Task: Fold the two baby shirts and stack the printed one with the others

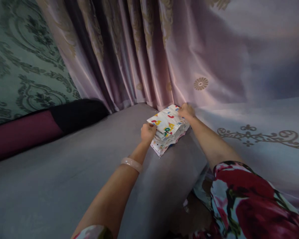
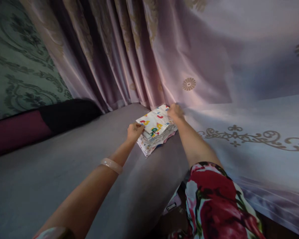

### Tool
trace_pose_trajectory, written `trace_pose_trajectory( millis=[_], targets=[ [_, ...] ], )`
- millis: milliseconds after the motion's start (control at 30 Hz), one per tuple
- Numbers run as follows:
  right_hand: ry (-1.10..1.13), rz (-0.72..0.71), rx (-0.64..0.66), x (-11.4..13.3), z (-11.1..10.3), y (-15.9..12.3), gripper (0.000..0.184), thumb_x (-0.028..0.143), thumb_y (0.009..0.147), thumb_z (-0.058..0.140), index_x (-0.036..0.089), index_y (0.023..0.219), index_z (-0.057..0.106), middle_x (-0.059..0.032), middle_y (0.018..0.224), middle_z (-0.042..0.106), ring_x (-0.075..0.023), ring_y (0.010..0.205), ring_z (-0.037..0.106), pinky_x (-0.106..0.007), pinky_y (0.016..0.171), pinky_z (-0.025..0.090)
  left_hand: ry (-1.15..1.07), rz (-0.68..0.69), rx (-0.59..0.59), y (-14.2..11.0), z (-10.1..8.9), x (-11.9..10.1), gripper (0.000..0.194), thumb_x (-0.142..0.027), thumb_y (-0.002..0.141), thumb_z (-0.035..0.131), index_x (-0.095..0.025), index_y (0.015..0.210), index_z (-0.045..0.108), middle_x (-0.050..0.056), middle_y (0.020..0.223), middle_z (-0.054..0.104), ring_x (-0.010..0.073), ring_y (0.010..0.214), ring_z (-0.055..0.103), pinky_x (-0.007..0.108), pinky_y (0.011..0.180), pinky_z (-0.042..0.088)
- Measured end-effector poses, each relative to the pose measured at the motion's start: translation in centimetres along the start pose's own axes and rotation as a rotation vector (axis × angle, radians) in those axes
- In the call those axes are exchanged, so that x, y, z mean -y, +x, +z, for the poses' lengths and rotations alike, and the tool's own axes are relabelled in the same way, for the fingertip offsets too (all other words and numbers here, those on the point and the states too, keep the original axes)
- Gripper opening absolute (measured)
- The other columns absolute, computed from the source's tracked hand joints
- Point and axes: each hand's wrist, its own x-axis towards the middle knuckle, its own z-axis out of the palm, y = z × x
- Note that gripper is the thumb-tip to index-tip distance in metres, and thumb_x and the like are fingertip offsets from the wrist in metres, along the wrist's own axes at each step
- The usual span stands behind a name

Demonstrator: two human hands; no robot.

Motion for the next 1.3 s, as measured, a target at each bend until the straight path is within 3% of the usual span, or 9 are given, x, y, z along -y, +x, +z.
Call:
trace_pose_trajectory(
  millis=[133, 233, 433, 667, 767, 900, 1000, 1200, 1300],
  targets=[
    [-0.026, -0.045, 0.003, -0.2, 1.3, -1.0, 0.037, 0.029, 0.094, 0.048, 0.014, 0.125, 0.062, -0.0188, 0.116, 0.066, -0.0289, 0.111, 0.062, -0.037, 0.091, 0.048, 0.306, 0.247, -0.123, -1.1, -0.4, -0.6, 0.035, -0.032, 0.083, 0.064, -0.019, 0.116, 0.063, 0.012, 0.119, 0.065, 0.0264, 0.112, 0.056, 0.035, 0.093, 0.042],
    [-0.033, -0.057, 0.050, 0.0, 1.8, -2.0, 0.043, 0.038, 0.097, 0.039, 0.016, 0.129, 0.059, -0.0194, 0.124, 0.062, -0.0307, 0.115, 0.059, -0.041, 0.094, 0.045, 0.371, 0.369, -0.042, -1.8, -0.4, -0.9, 0.032, -0.042, 0.094, 0.047, -0.025, 0.115, 0.065, 0.008, 0.128, 0.061, 0.0267, 0.116, 0.052, 0.039, 0.097, 0.039],
    [-0.055, -0.048, 0.124, 0.7, 1.8, -3.2, 0.057, 0.044, 0.101, 0.022, 0.014, 0.131, 0.060, -0.0214, 0.135, 0.053, -0.0323, 0.122, 0.054, -0.045, 0.102, 0.040, 0.432, 0.322, 0.061, -2.7, 0.3, -0.5, 0.054, -0.061, 0.091, 0.042, -0.027, 0.129, 0.058, 0.007, 0.143, 0.052, 0.0332, 0.129, 0.042, 0.050, 0.106, 0.032],
    [-0.050, -0.032, 0.190, 1.1, 0.8, -3.2, 0.051, 0.039, 0.098, 0.029, 0.014, 0.129, 0.061, -0.0215, 0.135, 0.054, -0.0343, 0.122, 0.054, -0.044, 0.100, 0.042, 0.489, 0.328, 0.107, -3.3, 0.5, 0.7, 0.062, -0.064, 0.090, 0.039, -0.031, 0.142, 0.045, 0.008, 0.155, 0.036, 0.0344, 0.144, 0.026, 0.056, 0.114, 0.021],
    [-0.079, -0.028, 0.125, 1.9, 0.4, -4.0, 0.048, 0.037, 0.095, 0.039, 0.009, 0.127, 0.061, -0.0230, 0.129, 0.058, -0.0343, 0.120, 0.055, -0.042, 0.098, 0.042, 0.519, 0.364, 0.135, -4.4, -0.5, 1.5, 0.065, -0.063, 0.092, 0.036, -0.027, 0.146, 0.040, 0.012, 0.157, 0.031, 0.0334, 0.146, 0.020, 0.056, 0.116, 0.017],
    [-0.124, -0.186, -0.043, 3.7, 0.7, -5.6, 0.049, 0.039, 0.096, 0.040, 0.006, 0.127, 0.058, -0.0248, 0.128, 0.057, -0.0351, 0.122, 0.051, -0.046, 0.101, 0.037, 0.582, 0.323, 0.132, -6.1, -3.2, 4.8, 0.065, -0.060, 0.095, 0.028, -0.021, 0.147, 0.036, 0.014, 0.156, 0.032, 0.0312, 0.146, 0.021, 0.054, 0.116, 0.019],
    [-0.112, -0.344, 0.015, 4.9, 1.4, -6.6, 0.052, 0.044, 0.098, 0.033, 0.011, 0.131, 0.055, -0.0212, 0.135, 0.052, -0.0355, 0.126, 0.045, -0.051, 0.103, 0.032, 0.691, 0.179, 0.134, -7.0, -6.2, 8.9, 0.065, -0.058, 0.096, 0.026, -0.017, 0.146, 0.038, 0.016, 0.156, 0.032, 0.0316, 0.146, 0.022, 0.055, 0.117, 0.019],
    [-0.049, -0.371, 0.125, 4.6, 4.2, -6.1, 0.058, 0.045, 0.099, 0.021, 0.015, 0.142, 0.046, -0.0253, 0.143, 0.042, -0.0383, 0.131, 0.035, -0.056, 0.096, 0.027, 0.832, -0.026, 0.003, -9.2, -14.5, 16.9, 0.064, -0.056, 0.097, 0.026, -0.014, 0.143, 0.040, 0.017, 0.155, 0.035, 0.0311, 0.145, 0.026, 0.053, 0.116, 0.022],
    [-0.018, -0.369, 0.046, 4.1, 5.5, -5.4, 0.057, 0.044, 0.099, 0.030, 0.014, 0.145, 0.045, -0.0297, 0.139, 0.045, -0.0404, 0.128, 0.040, -0.057, 0.087, 0.026, 0.859, -0.121, -0.080, -10.9, -18.7, 19.3, 0.063, -0.056, 0.098, 0.024, -0.016, 0.143, 0.041, 0.015, 0.154, 0.036, 0.0294, 0.143, 0.030, 0.050, 0.115, 0.025]
  ],
)
